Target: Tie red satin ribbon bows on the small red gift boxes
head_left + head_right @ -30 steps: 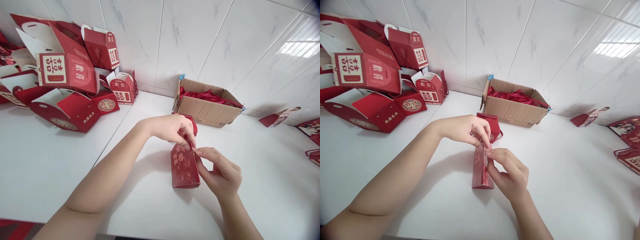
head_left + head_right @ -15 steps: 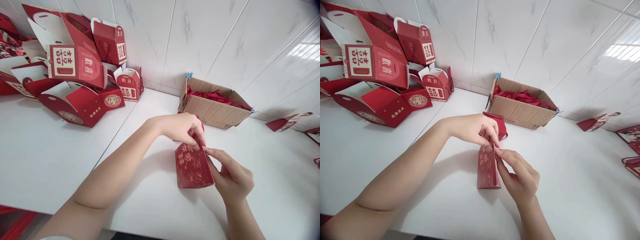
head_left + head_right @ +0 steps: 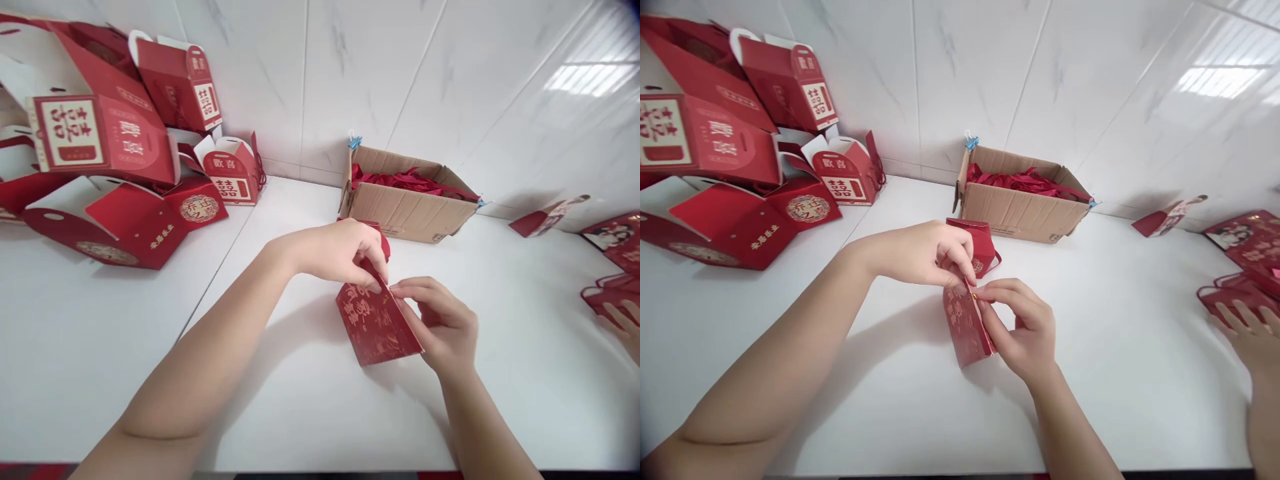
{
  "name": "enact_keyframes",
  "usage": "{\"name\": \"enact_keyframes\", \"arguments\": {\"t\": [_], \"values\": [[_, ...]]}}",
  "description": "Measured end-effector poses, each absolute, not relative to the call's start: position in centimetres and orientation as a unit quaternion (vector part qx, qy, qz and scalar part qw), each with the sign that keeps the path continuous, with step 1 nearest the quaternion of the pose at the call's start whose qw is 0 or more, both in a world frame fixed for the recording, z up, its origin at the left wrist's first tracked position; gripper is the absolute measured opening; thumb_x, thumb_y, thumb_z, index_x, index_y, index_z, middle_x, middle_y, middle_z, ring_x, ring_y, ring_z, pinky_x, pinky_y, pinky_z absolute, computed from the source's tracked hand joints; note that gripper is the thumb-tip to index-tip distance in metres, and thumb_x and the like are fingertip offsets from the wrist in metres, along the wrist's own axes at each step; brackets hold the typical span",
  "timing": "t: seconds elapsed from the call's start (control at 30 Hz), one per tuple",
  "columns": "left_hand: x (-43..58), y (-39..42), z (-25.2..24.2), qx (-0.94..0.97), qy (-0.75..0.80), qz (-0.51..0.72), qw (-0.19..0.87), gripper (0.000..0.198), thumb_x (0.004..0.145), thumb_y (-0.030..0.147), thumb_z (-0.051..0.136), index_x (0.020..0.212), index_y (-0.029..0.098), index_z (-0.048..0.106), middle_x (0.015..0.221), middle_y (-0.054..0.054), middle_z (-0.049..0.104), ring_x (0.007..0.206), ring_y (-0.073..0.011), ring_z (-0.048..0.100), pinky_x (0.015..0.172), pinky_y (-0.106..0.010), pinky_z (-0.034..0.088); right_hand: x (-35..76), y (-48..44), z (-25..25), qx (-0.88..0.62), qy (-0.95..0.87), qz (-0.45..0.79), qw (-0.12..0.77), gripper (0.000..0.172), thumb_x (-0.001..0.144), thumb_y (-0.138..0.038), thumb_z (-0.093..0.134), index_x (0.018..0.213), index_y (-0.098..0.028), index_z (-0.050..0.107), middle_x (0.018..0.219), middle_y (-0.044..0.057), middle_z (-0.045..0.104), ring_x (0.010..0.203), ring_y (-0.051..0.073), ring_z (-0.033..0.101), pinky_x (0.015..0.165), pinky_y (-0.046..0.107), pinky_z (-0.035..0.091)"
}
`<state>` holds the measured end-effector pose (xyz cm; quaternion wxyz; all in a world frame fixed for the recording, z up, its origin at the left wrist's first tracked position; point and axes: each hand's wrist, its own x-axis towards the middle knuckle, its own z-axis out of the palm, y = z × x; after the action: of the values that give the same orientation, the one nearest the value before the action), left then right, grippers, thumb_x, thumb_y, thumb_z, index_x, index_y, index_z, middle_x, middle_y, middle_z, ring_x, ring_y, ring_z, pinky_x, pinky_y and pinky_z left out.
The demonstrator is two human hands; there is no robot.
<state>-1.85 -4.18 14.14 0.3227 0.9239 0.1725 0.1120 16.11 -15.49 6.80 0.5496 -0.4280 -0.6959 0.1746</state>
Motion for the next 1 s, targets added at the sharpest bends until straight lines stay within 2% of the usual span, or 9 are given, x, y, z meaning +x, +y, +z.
{"name": "enact_keyframes", "arguments": {"t": [0.1, 0.2, 0.27, 0.4, 0.57, 0.77, 1.0], "values": [[-1.7, -4.2, 14.3, 0.932, 0.176, 0.111, 0.297, 0.017, 0.073, 0.025, 0.066, 0.088, 0.026, 0.075, 0.081, 0.000, 0.057, 0.070, -0.0094, 0.053, 0.063, -0.020, 0.041, 16.7, -15.1, 7.0, -0.427, -0.657, 0.280, 0.555, 0.018, 0.087, -0.021, 0.052, 0.090, -0.023, 0.070, 0.088, 0.007, 0.066, 0.082, 0.020, 0.063, 0.068, 0.034, 0.054], [-1.5, -4.3, 14.5, 0.934, 0.183, 0.109, 0.287, 0.017, 0.075, 0.029, 0.064, 0.089, 0.025, 0.074, 0.076, 0.000, 0.056, 0.068, -0.0100, 0.051, 0.060, -0.021, 0.039, 17.5, -14.7, 7.2, -0.404, -0.636, 0.338, 0.564, 0.033, 0.091, -0.038, 0.042, 0.090, -0.022, 0.071, 0.091, 0.008, 0.066, 0.087, 0.022, 0.062, 0.073, 0.036, 0.052], [-1.2, -4.5, 14.5, 0.935, 0.185, 0.110, 0.283, 0.017, 0.077, 0.028, 0.062, 0.089, 0.024, 0.074, 0.074, 0.000, 0.056, 0.066, -0.0097, 0.050, 0.058, -0.020, 0.038, 17.9, -14.5, 7.3, -0.404, -0.640, 0.345, 0.556, 0.033, 0.088, -0.045, 0.046, 0.091, -0.022, 0.070, 0.093, 0.007, 0.065, 0.088, 0.022, 0.061, 0.075, 0.036, 0.051], [-0.7, -5.0, 14.6, 0.935, 0.190, 0.103, 0.280, 0.015, 0.079, 0.028, 0.059, 0.085, 0.024, 0.073, 0.069, 0.002, 0.057, 0.062, -0.0086, 0.049, 0.053, -0.020, 0.036, 17.8, -14.6, 7.7, -0.452, -0.647, 0.319, 0.525, 0.017, 0.075, -0.030, 0.069, 0.089, -0.021, 0.065, 0.091, 0.004, 0.063, 0.085, 0.018, 0.061, 0.075, 0.032, 0.050], [-0.6, -5.5, 14.7, 0.936, 0.200, 0.098, 0.274, 0.014, 0.079, 0.025, 0.058, 0.084, 0.025, 0.072, 0.069, 0.003, 0.059, 0.059, -0.0073, 0.049, 0.051, -0.019, 0.037, 17.5, -14.7, 7.8, -0.462, -0.633, 0.327, 0.528, 0.023, 0.068, -0.028, 0.076, 0.085, -0.020, 0.063, 0.089, 0.003, 0.062, 0.082, 0.017, 0.060, 0.074, 0.030, 0.050], [-0.6, -5.4, 14.7, 0.938, 0.198, 0.097, 0.269, 0.015, 0.079, 0.024, 0.058, 0.084, 0.025, 0.072, 0.068, 0.003, 0.058, 0.059, -0.0072, 0.049, 0.052, -0.019, 0.037, 17.4, -14.6, 7.7, -0.461, -0.633, 0.304, 0.542, 0.012, 0.074, -0.024, 0.071, 0.083, -0.020, 0.064, 0.086, 0.003, 0.063, 0.080, 0.016, 0.060, 0.075, 0.030, 0.050], [-0.6, -5.1, 14.6, 0.939, 0.199, 0.098, 0.262, 0.014, 0.080, 0.026, 0.058, 0.083, 0.027, 0.072, 0.066, 0.004, 0.056, 0.059, -0.0073, 0.048, 0.052, -0.020, 0.037, 17.8, -14.2, 7.4, -0.450, -0.658, 0.278, 0.537, 0.012, 0.074, -0.022, 0.071, 0.085, -0.022, 0.065, 0.087, 0.003, 0.064, 0.083, 0.016, 0.061, 0.076, 0.031, 0.051]]}}
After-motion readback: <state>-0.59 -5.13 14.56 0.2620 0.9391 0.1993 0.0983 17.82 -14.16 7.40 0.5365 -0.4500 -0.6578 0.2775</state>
